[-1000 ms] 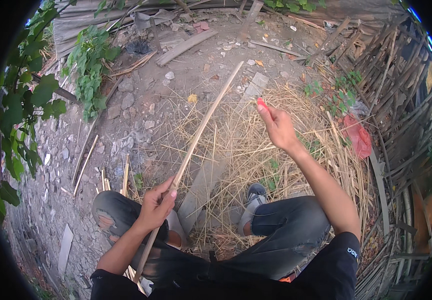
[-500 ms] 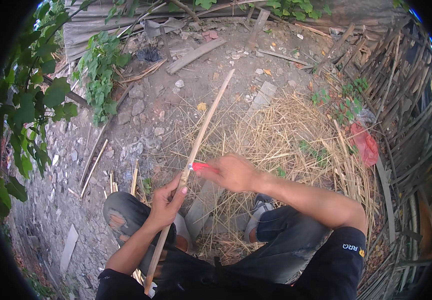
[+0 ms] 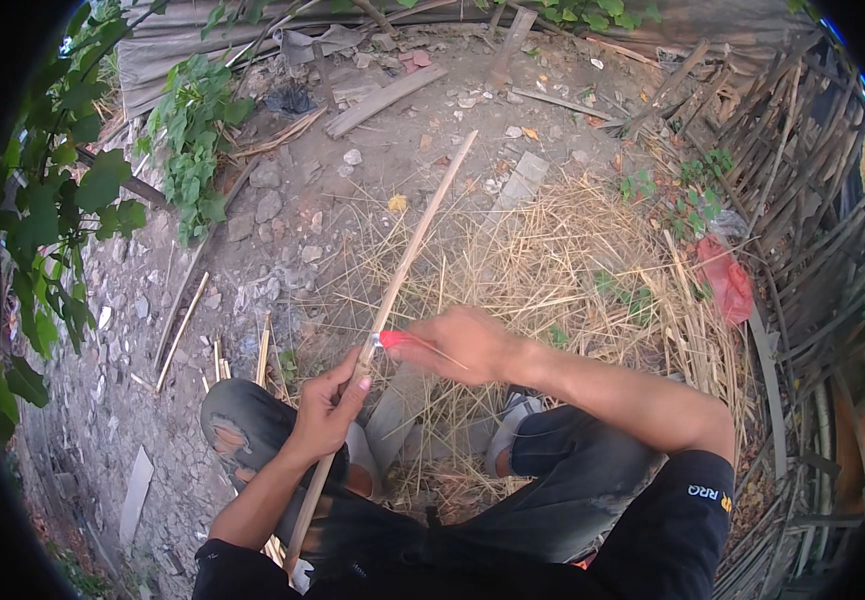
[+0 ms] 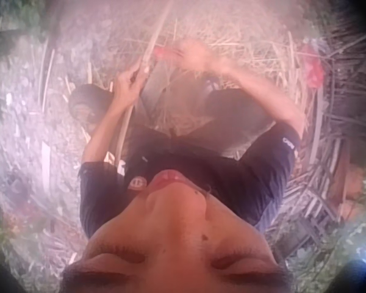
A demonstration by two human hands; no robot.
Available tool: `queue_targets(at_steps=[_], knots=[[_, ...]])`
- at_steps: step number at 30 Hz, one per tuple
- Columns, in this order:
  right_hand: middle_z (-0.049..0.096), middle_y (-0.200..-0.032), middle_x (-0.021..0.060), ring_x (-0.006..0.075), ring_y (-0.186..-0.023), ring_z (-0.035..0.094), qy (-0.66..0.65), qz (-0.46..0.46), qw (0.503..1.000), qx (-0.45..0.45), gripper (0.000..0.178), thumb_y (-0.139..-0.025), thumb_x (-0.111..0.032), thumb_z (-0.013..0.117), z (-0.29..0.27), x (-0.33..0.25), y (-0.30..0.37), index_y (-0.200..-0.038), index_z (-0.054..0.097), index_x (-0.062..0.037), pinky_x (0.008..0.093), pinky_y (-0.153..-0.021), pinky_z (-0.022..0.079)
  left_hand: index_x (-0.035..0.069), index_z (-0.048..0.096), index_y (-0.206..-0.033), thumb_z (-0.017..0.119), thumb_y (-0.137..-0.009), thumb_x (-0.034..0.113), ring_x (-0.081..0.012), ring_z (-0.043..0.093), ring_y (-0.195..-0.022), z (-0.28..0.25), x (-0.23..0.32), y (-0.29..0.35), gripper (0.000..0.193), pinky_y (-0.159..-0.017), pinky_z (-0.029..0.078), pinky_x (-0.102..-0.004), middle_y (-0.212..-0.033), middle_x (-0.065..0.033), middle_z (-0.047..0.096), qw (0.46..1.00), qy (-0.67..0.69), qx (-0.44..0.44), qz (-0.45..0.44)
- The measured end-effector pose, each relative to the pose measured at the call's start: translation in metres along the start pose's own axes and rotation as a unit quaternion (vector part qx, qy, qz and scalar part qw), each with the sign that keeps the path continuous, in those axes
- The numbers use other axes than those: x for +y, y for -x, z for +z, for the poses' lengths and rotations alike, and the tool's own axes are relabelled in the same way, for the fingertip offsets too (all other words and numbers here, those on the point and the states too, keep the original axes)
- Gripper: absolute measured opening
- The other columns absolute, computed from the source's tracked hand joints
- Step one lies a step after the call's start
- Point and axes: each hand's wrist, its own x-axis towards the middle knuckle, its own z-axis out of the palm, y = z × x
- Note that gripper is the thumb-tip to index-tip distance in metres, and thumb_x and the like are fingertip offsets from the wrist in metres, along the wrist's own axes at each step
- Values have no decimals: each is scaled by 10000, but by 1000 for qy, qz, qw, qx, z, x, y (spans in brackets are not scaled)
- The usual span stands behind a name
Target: The person sits on the ground and uses a red utility knife to shave and smooth a long, thin bamboo stick. They hold the stick with one hand and carefully scrape along its length with the knife in the other hand, rotating the stick to work on different sides.
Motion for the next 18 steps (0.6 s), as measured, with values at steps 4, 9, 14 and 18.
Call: queue_targets(at_steps=[4, 9, 14, 18], knots=[[597, -605, 141, 288, -578, 626, -67, 157, 979, 107, 649, -1033, -620, 464, -27, 32, -9, -910, 716, -35, 457, -608, 496, -34, 458, -1506, 628, -1033, 160, -11, 445, -699, -5, 4, 6, 538, -603, 389, -205, -800, 66, 542, 999, -45, -20, -8], [462, -539, 31, 154, -543, 475, -78, 270, 916, 285, 703, -1021, -688, 418, -60, 105, 1, -698, 585, -86, 425, -561, 410, -68, 483, -1472, 659, -1009, 161, -16, 483, -716, -8, 2, 22, 546, -622, 421, -216, -789, 27, 582, 995, -58, -75, -11], [357, -539, -57, 88, -468, 336, -302, 344, 726, 514, 564, -1038, -594, 499, -88, 189, 57, -689, 452, -153, 319, -457, 267, -79, 494, -1457, 682, -992, 159, -14, 509, -745, -13, 4, 31, 555, -646, 437, -211, -810, -14, 632, 983, -65, -173, 23], [338, -549, -78, 49, -446, 297, -345, 286, 732, 513, 515, -1051, -541, 524, -82, 177, 66, -725, 460, -147, 257, -419, 222, -52, 485, -1481, 661, -1010, 162, -16, 520, -743, -13, 4, 28, 546, -648, 440, -217, -834, -8, 639, 992, -7, -124, 37]])
